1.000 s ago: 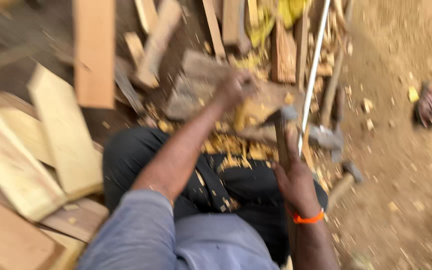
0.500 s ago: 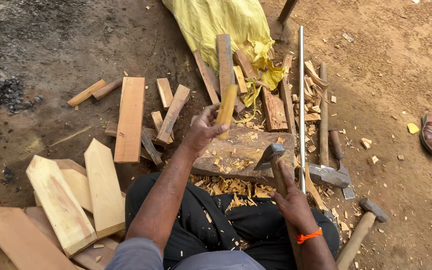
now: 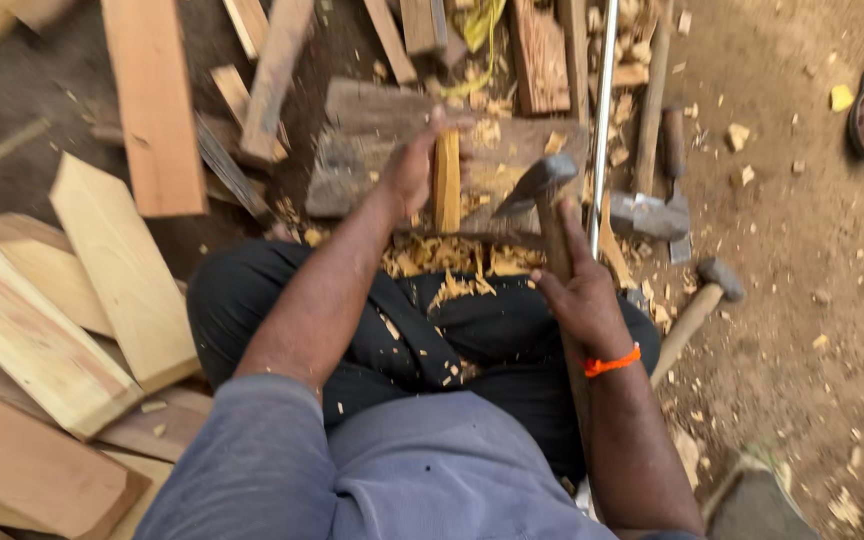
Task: The person sits on the ground and uses a chisel and mallet to carve a small piece of wood held between their legs. They repeatedly strike the chisel to shape the wood, occasionally adjusting its position.
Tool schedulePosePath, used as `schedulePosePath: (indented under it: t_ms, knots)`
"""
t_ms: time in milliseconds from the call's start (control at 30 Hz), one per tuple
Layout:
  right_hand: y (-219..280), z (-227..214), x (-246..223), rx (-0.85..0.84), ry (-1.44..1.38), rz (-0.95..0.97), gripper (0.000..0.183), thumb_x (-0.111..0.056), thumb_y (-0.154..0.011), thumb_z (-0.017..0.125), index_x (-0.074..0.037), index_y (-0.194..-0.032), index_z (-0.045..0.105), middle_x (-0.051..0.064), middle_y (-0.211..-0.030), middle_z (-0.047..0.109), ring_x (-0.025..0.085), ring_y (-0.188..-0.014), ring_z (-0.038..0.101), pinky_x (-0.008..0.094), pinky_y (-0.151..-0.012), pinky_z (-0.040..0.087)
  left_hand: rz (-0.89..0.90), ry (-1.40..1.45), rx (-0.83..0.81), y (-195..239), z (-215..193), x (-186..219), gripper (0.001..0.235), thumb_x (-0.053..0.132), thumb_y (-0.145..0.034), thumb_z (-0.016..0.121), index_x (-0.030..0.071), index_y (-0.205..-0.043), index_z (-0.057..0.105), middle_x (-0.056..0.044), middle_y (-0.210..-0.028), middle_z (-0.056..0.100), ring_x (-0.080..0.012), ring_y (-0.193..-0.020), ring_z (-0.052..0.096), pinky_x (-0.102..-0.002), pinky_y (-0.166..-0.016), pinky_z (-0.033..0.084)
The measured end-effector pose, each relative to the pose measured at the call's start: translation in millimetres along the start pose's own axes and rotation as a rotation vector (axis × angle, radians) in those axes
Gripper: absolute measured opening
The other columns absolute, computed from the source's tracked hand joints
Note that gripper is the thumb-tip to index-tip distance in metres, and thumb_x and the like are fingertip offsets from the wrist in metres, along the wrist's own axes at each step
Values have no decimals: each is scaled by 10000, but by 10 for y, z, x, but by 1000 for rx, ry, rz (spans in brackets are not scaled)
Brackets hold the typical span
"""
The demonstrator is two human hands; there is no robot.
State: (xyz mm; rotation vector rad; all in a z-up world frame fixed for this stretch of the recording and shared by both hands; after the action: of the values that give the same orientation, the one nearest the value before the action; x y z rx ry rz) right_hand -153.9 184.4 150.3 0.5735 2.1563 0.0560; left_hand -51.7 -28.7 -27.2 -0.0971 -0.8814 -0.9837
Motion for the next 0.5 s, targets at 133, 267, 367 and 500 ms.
schedulePosePath:
  t_ms: [133,267,367,500]
  knots:
    - [-154,96,19,-38,-88,74,972,43,-893,696,-271,-1652,174,55,-1648,427,82,-695,567,263,-567,551,139,-182,16,-167,-64,252,686,676,-872,676,62,-1174,719,-142,-971,728,-212,-923,750,-406,-862,668]
    - [-111,149,-70,-50,-184,30,957,72,-913,659,-246,-1669,165,33,-1731,306,54,-760,546,232,-570,518,310,-174,-12,-53,20,406,555,625,-840,805,124,-973,608,-72,-892,719,-192,-876,777,-416,-843,699]
    - [-112,159,-11,-57,-187,43,955,74,-914,647,-247,-1666,155,22,-1739,274,53,-738,543,230,-565,519,350,-195,-2,-81,46,448,571,617,-814,841,143,-974,565,-58,-877,700,-185,-865,770,-414,-813,695]
    - [-131,172,7,-52,-147,64,962,65,-927,655,-264,-1675,147,21,-1731,319,53,-727,543,226,-576,524,359,-176,-11,-36,62,523,635,674,-792,802,126,-1039,598,-48,-895,704,-172,-858,771,-384,-805,702]
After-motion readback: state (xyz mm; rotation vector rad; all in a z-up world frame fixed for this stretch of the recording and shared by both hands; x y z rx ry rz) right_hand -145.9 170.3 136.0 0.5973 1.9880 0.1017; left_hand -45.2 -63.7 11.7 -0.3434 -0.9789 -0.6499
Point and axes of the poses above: each hand's wrist, its own y-axis away from the middle knuckle, its own z-axis out of the palm, x = y × z, the point moved 10 cm from there along -y, towards the middle knuckle
